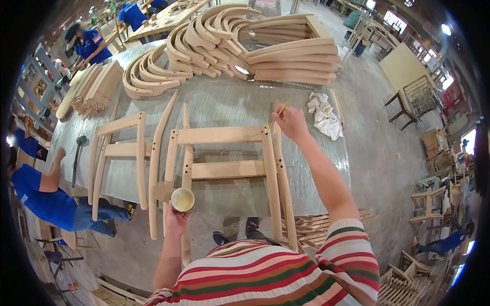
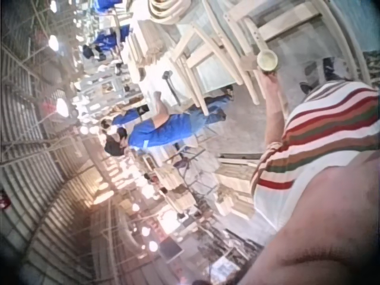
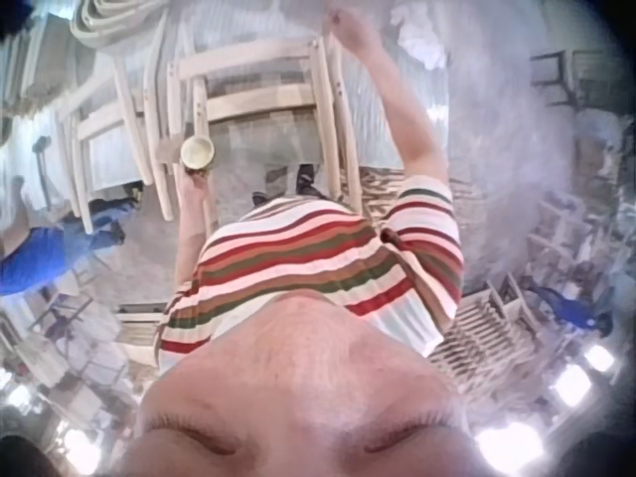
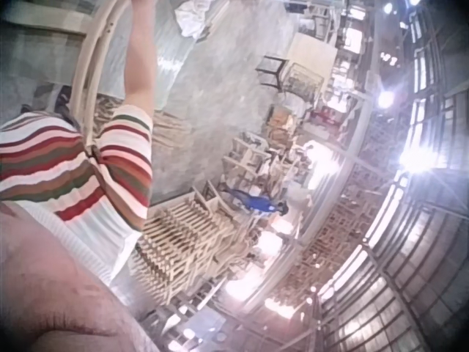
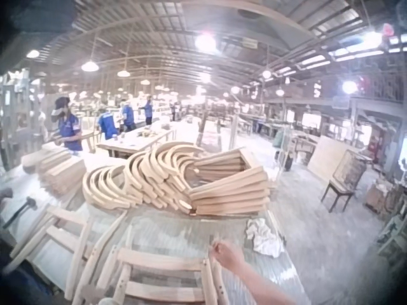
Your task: The person applies glue to the pre-drilled holes of wooden chair frames and curved backrest pieces using a small brush and a cup of adhesive. They work on multiple chair components, dipping the brush into the cup and carefully filling the holes before moving to the next piece.
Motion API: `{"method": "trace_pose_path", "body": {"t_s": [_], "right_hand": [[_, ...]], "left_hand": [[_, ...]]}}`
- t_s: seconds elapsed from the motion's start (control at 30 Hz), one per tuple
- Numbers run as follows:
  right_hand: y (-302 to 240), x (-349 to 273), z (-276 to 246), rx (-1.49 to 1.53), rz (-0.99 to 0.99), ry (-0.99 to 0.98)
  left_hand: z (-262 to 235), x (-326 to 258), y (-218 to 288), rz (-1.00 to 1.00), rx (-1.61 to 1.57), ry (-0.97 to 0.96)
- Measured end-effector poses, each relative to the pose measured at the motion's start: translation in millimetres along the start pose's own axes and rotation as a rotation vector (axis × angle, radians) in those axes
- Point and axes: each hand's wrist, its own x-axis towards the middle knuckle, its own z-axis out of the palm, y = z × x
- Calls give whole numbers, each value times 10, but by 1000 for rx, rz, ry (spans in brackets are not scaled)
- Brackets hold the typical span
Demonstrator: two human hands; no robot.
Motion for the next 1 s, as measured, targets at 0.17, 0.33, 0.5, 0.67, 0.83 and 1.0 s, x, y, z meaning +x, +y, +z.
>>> {"method": "trace_pose_path", "body": {"t_s": [0.17, 0.33, 0.5, 0.67, 0.83, 1.0], "right_hand": [[73, -64, 81, 149, -7, 23], [94, -62, 186, 102, -1, -23], [111, -59, 178, 41, 12, 1], [41, -144, -15, 155, 196, 80], [-334, -506, -225, 742, 228, 228], [-400, -749, -319, 1052, 263, 332]], "left_hand": [[50, 38, -1, 12, -17, -9], [10, 30, -8, 11, -30, -31], [31, 6, 29, -11, 19, -71], [370, -12, 26, -47, 72, -45], [1029, 78, 27, 103, 198, -102], [1645, 126, -12, 153, 222, -299]]}}
